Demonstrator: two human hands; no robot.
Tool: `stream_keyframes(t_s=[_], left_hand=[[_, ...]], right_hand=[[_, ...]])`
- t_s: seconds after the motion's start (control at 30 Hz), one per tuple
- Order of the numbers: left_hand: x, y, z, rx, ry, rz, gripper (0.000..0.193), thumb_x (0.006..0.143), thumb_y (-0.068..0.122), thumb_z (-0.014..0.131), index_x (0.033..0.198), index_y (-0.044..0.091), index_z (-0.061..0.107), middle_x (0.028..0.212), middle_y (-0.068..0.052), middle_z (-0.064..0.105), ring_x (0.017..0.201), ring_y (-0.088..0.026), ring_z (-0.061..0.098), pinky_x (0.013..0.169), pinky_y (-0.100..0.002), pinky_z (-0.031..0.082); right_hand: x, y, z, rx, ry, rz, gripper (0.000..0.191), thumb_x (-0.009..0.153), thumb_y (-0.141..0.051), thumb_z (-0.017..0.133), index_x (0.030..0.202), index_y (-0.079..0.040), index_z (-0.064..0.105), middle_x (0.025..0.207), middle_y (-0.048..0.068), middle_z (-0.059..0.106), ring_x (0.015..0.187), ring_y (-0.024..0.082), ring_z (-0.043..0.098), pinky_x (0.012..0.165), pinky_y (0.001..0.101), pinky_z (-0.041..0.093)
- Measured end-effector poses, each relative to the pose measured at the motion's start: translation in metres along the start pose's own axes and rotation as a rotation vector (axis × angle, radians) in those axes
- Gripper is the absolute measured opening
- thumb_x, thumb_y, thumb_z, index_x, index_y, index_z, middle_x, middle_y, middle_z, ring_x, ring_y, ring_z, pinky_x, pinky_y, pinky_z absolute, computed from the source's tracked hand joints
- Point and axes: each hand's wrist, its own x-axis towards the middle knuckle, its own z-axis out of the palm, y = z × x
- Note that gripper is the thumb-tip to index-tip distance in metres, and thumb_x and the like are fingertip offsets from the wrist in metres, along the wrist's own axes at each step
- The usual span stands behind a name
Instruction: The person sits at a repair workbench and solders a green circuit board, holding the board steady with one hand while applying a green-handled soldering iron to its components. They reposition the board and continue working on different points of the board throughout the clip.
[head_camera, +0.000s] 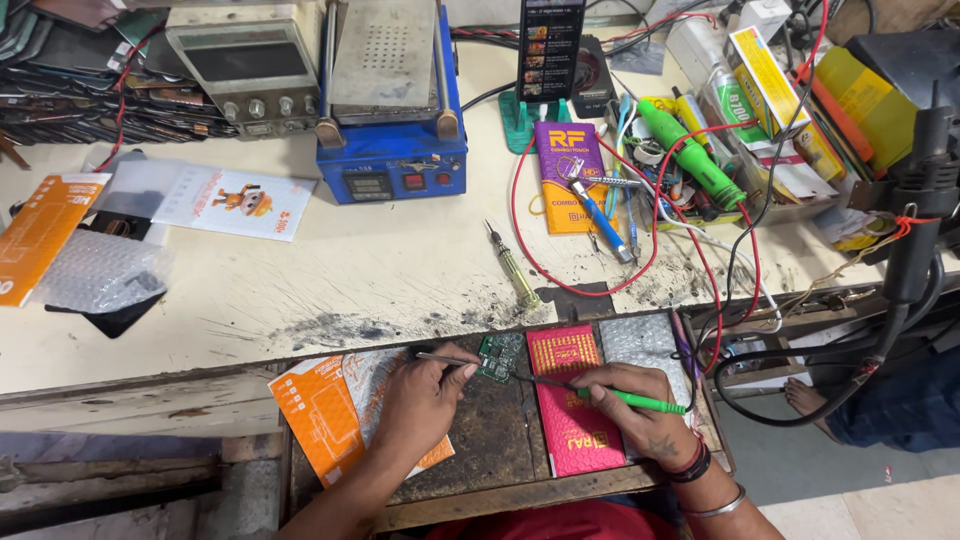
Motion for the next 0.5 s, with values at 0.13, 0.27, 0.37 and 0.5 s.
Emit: stream_keyframes(t_s=[0.13, 0.27, 0.37, 0.5], left_hand=[[-0.001, 0.002, -0.002, -0.009, -0.012, -0.006, 0.02, 0.097, 0.032, 0.062, 0.107, 0.018, 0.072, 0.072, -0.004, 0.075, 0.066, -0.017, 0.076, 0.059, -0.037, 0.054], [-0.001, 0.001, -0.003, 0.048, 0.042, 0.098, 0.019, 0.097, 0.032, 0.064, 0.106, 0.017, 0.074, 0.066, -0.007, 0.074, 0.064, -0.021, 0.074, 0.065, -0.038, 0.053], [-0.005, -0.001, -0.002, 0.062, 0.104, 0.193, 0.018, 0.097, 0.03, 0.066, 0.103, 0.016, 0.074, 0.063, -0.007, 0.072, 0.063, -0.024, 0.072, 0.067, -0.04, 0.052], [-0.006, 0.003, -0.005, 0.001, 0.017, 0.087, 0.018, 0.098, 0.031, 0.064, 0.106, 0.017, 0.072, 0.063, -0.008, 0.068, 0.058, -0.026, 0.07, 0.056, -0.041, 0.051]], right_hand=[[0.002, -0.002, 0.0, -0.011, -0.003, 0.013, 0.018, 0.091, -0.013, 0.066, 0.099, -0.003, 0.079, 0.089, 0.012, 0.081, 0.075, 0.023, 0.078, 0.068, 0.0327, 0.059], [0.0, -0.007, -0.001, -0.052, 0.006, 0.008, 0.017, 0.092, -0.013, 0.065, 0.099, -0.003, 0.078, 0.092, 0.012, 0.08, 0.079, 0.022, 0.079, 0.071, 0.0322, 0.06], [-0.003, -0.01, -0.002, -0.052, -0.005, 0.018, 0.017, 0.094, -0.013, 0.064, 0.1, -0.002, 0.077, 0.096, 0.013, 0.079, 0.084, 0.023, 0.079, 0.075, 0.0325, 0.06], [-0.003, -0.011, -0.004, -0.056, -0.024, -0.045, 0.019, 0.096, -0.012, 0.063, 0.102, -0.002, 0.076, 0.099, 0.015, 0.078, 0.087, 0.024, 0.078, 0.078, 0.0325, 0.06]])
